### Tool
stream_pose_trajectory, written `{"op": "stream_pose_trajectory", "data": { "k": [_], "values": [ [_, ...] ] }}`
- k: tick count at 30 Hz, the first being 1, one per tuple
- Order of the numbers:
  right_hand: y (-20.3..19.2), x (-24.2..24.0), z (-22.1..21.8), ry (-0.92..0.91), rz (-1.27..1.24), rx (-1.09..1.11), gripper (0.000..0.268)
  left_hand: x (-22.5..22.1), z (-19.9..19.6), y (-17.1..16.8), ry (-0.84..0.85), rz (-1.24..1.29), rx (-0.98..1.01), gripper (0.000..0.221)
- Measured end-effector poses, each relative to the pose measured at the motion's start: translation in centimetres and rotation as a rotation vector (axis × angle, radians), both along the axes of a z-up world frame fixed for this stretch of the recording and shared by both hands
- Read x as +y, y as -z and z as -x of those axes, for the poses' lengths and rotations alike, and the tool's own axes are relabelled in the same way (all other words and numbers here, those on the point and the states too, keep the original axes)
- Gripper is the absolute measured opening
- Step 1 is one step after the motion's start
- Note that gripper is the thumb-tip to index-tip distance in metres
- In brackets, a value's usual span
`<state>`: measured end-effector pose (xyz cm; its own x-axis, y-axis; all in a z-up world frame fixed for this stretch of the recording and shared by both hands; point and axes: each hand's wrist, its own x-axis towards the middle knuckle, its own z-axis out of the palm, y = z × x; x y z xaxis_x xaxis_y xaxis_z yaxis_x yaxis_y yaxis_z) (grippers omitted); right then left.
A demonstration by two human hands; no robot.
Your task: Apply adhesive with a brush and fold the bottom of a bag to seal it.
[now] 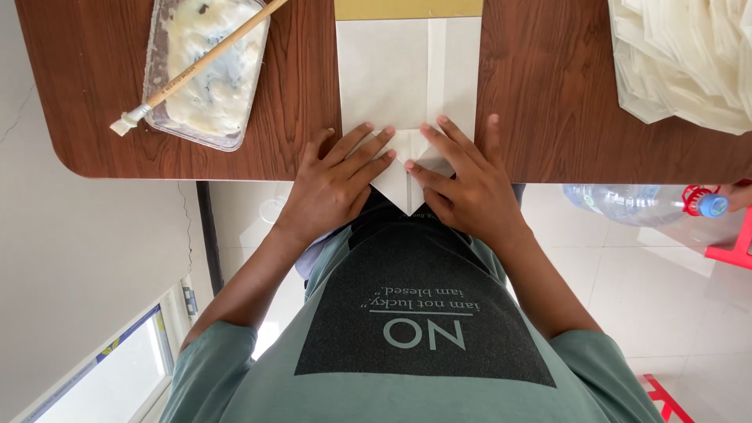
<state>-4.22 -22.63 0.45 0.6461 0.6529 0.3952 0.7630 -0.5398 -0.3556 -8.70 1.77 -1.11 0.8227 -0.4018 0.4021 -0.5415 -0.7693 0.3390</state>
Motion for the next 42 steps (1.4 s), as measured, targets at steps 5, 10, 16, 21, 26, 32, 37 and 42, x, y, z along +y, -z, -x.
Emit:
{"op": "stream_pose_trajectory", "data": {
  "k": [5, 10, 16, 21, 26, 32, 37, 42],
  "values": [
    [-0.2, -0.6, 0.5, -0.03, 0.052, 0.108, 0.024, 0.0, 0.5, -0.6, -0.017, -0.015, 0.026, 0.037],
    [-0.4, -1.4, 0.1, -0.065, 0.086, 0.138, 0.03, -0.3, 0.7, -0.5, -0.026, 0.02, 0.025, 0.043],
    [-0.5, -2.3, -0.3, -0.105, -0.098, 0.272, 0.018, -0.4, 0.9, 0.5, -0.054, 0.039, 0.013, 0.047],
    [-0.1, -1.7, -0.9, -0.02, -0.106, 0.114, 0.032, -0.3, 0.7, 1.0, -0.047, 0.044, -0.038, 0.048],
    [0.9, -1.3, -1.2, 0.024, -0.027, 0.07, 0.045, -0.4, 0.7, 1.2, -0.059, 0.058, -0.037, 0.046],
    [1.3, -1.8, -1.6, 0.083, -0.109, 0.138, 0.039, -0.5, 0.6, 1.1, -0.077, 0.071, -0.003, 0.045],
    [1.3, -1.2, -1.7, 0.112, -0.054, 0.077, 0.035, -0.4, 0.5, 1.5, -0.074, 0.065, -0.003, 0.046],
    [1.2, -1.2, -1.9, 0.111, -0.06, 0.064, 0.034, -0.4, 0.5, 1.6, -0.074, 0.039, 0.002, 0.048]
  ]
}}
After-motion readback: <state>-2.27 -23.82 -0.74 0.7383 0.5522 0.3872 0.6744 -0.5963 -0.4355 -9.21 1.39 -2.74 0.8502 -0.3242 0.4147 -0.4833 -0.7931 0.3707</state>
